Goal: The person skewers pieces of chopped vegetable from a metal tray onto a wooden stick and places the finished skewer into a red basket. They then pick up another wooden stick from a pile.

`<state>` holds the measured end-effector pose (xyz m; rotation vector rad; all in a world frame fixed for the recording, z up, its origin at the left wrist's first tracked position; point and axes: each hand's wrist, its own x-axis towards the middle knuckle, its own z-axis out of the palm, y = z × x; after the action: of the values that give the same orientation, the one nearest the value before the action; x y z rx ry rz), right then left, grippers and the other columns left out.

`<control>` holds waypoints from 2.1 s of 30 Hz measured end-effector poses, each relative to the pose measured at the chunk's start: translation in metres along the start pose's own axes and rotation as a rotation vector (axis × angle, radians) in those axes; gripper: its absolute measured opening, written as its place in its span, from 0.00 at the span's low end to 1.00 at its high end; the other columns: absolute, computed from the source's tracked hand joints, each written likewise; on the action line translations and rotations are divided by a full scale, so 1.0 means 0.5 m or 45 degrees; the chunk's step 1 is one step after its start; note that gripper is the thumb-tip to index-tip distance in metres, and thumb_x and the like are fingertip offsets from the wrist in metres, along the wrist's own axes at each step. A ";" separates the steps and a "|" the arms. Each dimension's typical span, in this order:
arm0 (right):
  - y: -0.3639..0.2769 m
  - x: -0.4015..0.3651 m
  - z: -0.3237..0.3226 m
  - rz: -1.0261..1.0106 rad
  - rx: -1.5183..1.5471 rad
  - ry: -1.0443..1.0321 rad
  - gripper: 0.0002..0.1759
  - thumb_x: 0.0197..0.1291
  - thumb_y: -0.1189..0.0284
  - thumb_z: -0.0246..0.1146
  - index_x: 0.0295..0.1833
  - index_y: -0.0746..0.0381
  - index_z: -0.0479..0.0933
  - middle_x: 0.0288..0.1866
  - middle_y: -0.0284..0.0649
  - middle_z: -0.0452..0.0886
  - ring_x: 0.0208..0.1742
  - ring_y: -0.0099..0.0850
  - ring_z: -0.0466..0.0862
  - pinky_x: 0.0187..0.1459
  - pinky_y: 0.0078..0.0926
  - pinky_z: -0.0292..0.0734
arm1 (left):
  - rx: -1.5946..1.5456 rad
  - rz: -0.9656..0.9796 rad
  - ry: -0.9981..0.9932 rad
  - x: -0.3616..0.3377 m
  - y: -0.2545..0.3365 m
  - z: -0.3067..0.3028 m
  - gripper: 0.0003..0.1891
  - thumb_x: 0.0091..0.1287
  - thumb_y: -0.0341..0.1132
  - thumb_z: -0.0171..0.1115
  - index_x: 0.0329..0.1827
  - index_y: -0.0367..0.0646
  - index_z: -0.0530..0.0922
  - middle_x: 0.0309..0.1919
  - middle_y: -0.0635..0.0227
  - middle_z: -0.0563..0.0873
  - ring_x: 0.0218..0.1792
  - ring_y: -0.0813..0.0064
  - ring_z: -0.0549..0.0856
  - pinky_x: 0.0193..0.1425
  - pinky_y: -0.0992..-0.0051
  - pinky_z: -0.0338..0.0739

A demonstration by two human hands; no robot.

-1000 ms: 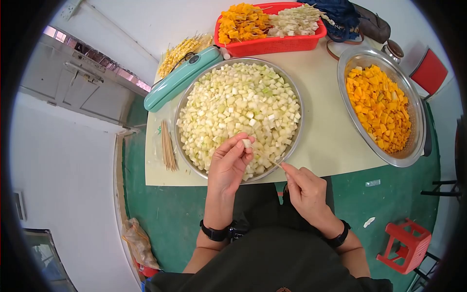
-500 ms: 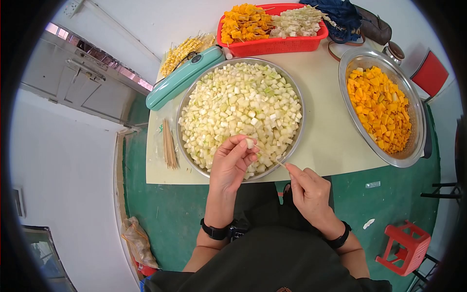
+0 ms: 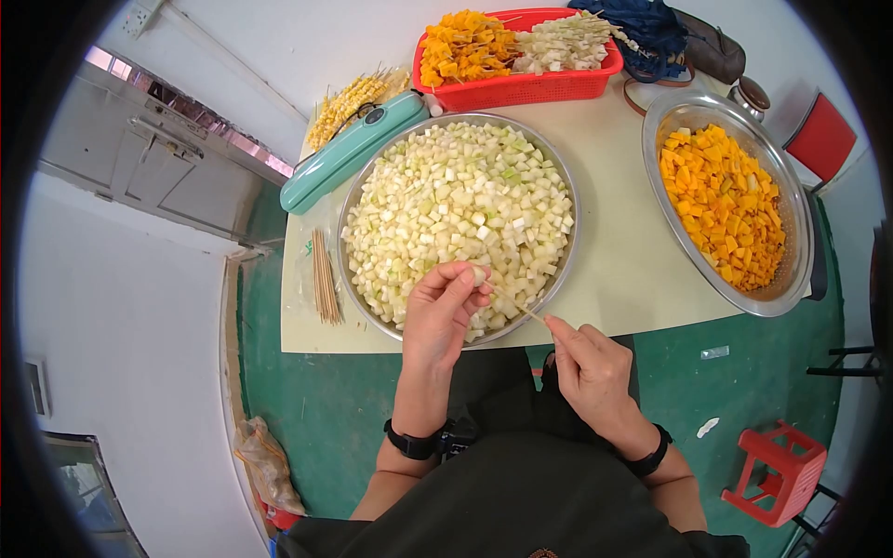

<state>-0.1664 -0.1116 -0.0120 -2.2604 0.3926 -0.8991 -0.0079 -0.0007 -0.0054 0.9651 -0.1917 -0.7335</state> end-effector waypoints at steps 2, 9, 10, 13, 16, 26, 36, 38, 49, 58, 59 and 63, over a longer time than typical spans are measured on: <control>-0.002 0.000 -0.004 -0.012 -0.038 -0.004 0.17 0.46 0.81 0.63 0.46 0.60 0.79 0.17 0.36 0.66 0.14 0.30 0.70 0.16 0.27 0.66 | 0.075 0.021 0.033 -0.001 -0.001 0.003 0.04 0.64 0.27 0.58 0.39 0.38 0.79 0.35 0.60 0.83 0.33 0.76 0.82 0.38 0.78 0.78; -0.003 -0.003 -0.004 -0.004 -0.047 0.003 0.17 0.46 0.81 0.63 0.45 0.60 0.79 0.17 0.36 0.67 0.14 0.30 0.70 0.16 0.26 0.65 | 0.097 0.055 0.047 -0.003 -0.009 0.009 0.03 0.64 0.26 0.58 0.38 0.37 0.78 0.34 0.60 0.84 0.33 0.76 0.82 0.37 0.78 0.79; -0.003 -0.003 -0.004 -0.008 -0.053 0.007 0.17 0.46 0.81 0.63 0.45 0.60 0.79 0.17 0.36 0.67 0.14 0.30 0.70 0.16 0.26 0.65 | 0.115 0.071 0.036 -0.004 -0.011 0.009 0.03 0.64 0.26 0.58 0.38 0.37 0.78 0.34 0.60 0.84 0.32 0.76 0.83 0.37 0.78 0.79; -0.002 -0.005 -0.004 -0.018 -0.062 0.009 0.17 0.45 0.81 0.63 0.45 0.60 0.79 0.17 0.36 0.67 0.14 0.30 0.70 0.16 0.26 0.65 | 0.224 0.116 0.022 -0.005 -0.009 0.008 0.03 0.64 0.26 0.58 0.38 0.37 0.77 0.34 0.59 0.84 0.32 0.76 0.83 0.37 0.78 0.79; -0.006 -0.004 -0.006 -0.019 -0.055 0.001 0.16 0.46 0.81 0.63 0.45 0.61 0.79 0.17 0.36 0.67 0.14 0.31 0.70 0.16 0.27 0.65 | 0.426 0.206 0.023 -0.008 -0.008 0.013 0.02 0.64 0.25 0.57 0.38 0.37 0.76 0.34 0.60 0.84 0.31 0.77 0.83 0.37 0.78 0.79; -0.009 -0.012 0.003 0.004 -0.064 0.012 0.17 0.45 0.81 0.63 0.45 0.63 0.79 0.17 0.36 0.68 0.14 0.30 0.71 0.16 0.27 0.65 | 0.601 0.456 0.192 -0.027 -0.048 0.040 0.04 0.66 0.25 0.55 0.41 0.34 0.76 0.36 0.60 0.83 0.36 0.74 0.83 0.41 0.77 0.80; -0.015 -0.014 0.011 -0.006 -0.105 0.033 0.18 0.44 0.82 0.63 0.46 0.63 0.78 0.18 0.36 0.67 0.14 0.30 0.70 0.16 0.27 0.65 | 0.580 0.537 0.259 -0.032 -0.065 0.053 0.05 0.65 0.23 0.55 0.41 0.34 0.76 0.38 0.57 0.83 0.37 0.71 0.85 0.41 0.77 0.81; -0.015 -0.014 0.011 -0.005 -0.092 0.027 0.18 0.44 0.82 0.63 0.46 0.64 0.78 0.18 0.36 0.67 0.15 0.30 0.70 0.16 0.26 0.65 | 0.546 0.541 0.275 -0.031 -0.068 0.051 0.05 0.65 0.23 0.55 0.41 0.33 0.76 0.39 0.57 0.84 0.37 0.70 0.85 0.41 0.76 0.81; -0.016 -0.018 0.020 -0.008 -0.087 0.061 0.19 0.43 0.83 0.63 0.46 0.65 0.77 0.19 0.36 0.68 0.15 0.31 0.71 0.17 0.26 0.65 | 0.490 0.518 0.274 -0.036 -0.070 0.055 0.05 0.65 0.25 0.56 0.40 0.32 0.78 0.39 0.59 0.83 0.39 0.72 0.85 0.42 0.76 0.82; -0.017 -0.003 0.021 0.014 -0.042 0.083 0.13 0.49 0.82 0.62 0.43 0.65 0.76 0.21 0.38 0.72 0.18 0.33 0.74 0.19 0.27 0.68 | 0.535 0.450 0.218 -0.057 -0.091 0.070 0.05 0.64 0.22 0.56 0.40 0.33 0.78 0.39 0.56 0.84 0.38 0.69 0.85 0.41 0.76 0.82; -0.018 0.003 0.023 0.017 -0.035 0.088 0.11 0.51 0.81 0.62 0.42 0.65 0.76 0.22 0.39 0.73 0.19 0.34 0.76 0.19 0.28 0.68 | 0.566 0.406 0.134 -0.064 -0.099 0.073 0.05 0.64 0.21 0.56 0.40 0.33 0.78 0.39 0.56 0.84 0.39 0.69 0.85 0.42 0.75 0.82; -0.007 0.011 0.038 0.026 0.020 0.196 0.08 0.53 0.80 0.61 0.40 0.64 0.74 0.24 0.40 0.76 0.21 0.35 0.78 0.20 0.28 0.70 | 0.584 0.326 0.032 -0.066 -0.100 0.079 0.05 0.63 0.20 0.56 0.40 0.33 0.78 0.39 0.58 0.83 0.41 0.72 0.83 0.47 0.75 0.80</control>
<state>-0.1490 -0.1028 -0.0175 -2.1761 0.4742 -1.0655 -0.0746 -0.0238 -0.0174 1.3542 -0.4666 -0.4462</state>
